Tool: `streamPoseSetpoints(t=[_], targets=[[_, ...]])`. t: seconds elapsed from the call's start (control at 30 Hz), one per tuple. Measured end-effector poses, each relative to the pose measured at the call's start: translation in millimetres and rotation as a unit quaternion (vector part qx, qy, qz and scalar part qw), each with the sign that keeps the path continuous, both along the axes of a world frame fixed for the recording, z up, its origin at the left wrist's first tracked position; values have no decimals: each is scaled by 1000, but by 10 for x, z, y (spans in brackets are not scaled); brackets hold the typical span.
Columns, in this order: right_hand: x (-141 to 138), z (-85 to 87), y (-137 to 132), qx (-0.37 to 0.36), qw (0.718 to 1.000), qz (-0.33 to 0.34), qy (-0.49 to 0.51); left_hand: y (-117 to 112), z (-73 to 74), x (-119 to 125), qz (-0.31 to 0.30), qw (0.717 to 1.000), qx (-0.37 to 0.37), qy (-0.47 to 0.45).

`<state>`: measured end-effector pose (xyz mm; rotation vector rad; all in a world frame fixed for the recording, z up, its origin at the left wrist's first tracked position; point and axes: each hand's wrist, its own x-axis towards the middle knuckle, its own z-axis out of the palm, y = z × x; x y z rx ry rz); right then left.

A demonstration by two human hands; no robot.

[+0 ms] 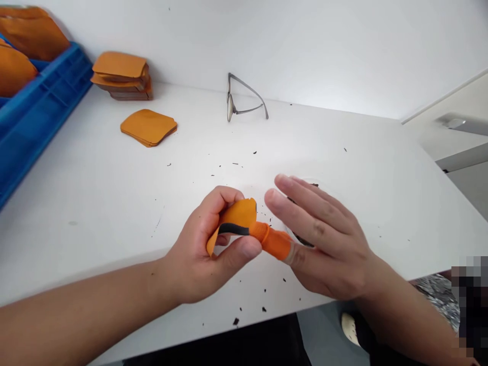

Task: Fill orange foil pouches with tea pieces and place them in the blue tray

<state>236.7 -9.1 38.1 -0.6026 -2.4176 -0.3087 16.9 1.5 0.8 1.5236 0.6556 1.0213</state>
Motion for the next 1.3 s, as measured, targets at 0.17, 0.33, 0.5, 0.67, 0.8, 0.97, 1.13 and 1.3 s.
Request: streamPoseSetpoints(t=[0.17,0.33,0.5,0.67,0.8,0.97,1.13,1.3], targets=[[2,-13,20,-8,1000,12,10,-12,-13,12,10,1000,-15,-10],[26,34,20,-80,995,44,44,-16,-36,18,-6,999,-29,-15],[24,-5,17,-92,992,70,41,-32,-52,16,-16,999,-16,-32],[34,-16,14,-112,991,60,37,-38,-50,12,-15,1000,-11,-14],[43,-1,20,-142,985,78,53,-29,-53,27,-18,1000,-8,-22],[31,8,-21,-155,986,32,54,-37,-65,44,-70,997,-12,-17],[-3,19,-58,-147,988,-13,46,-64,-100,54,-55,998,1,28],[-5,14,-49,-206,977,48,41,-110,-81,76,-48,998,19,22]])
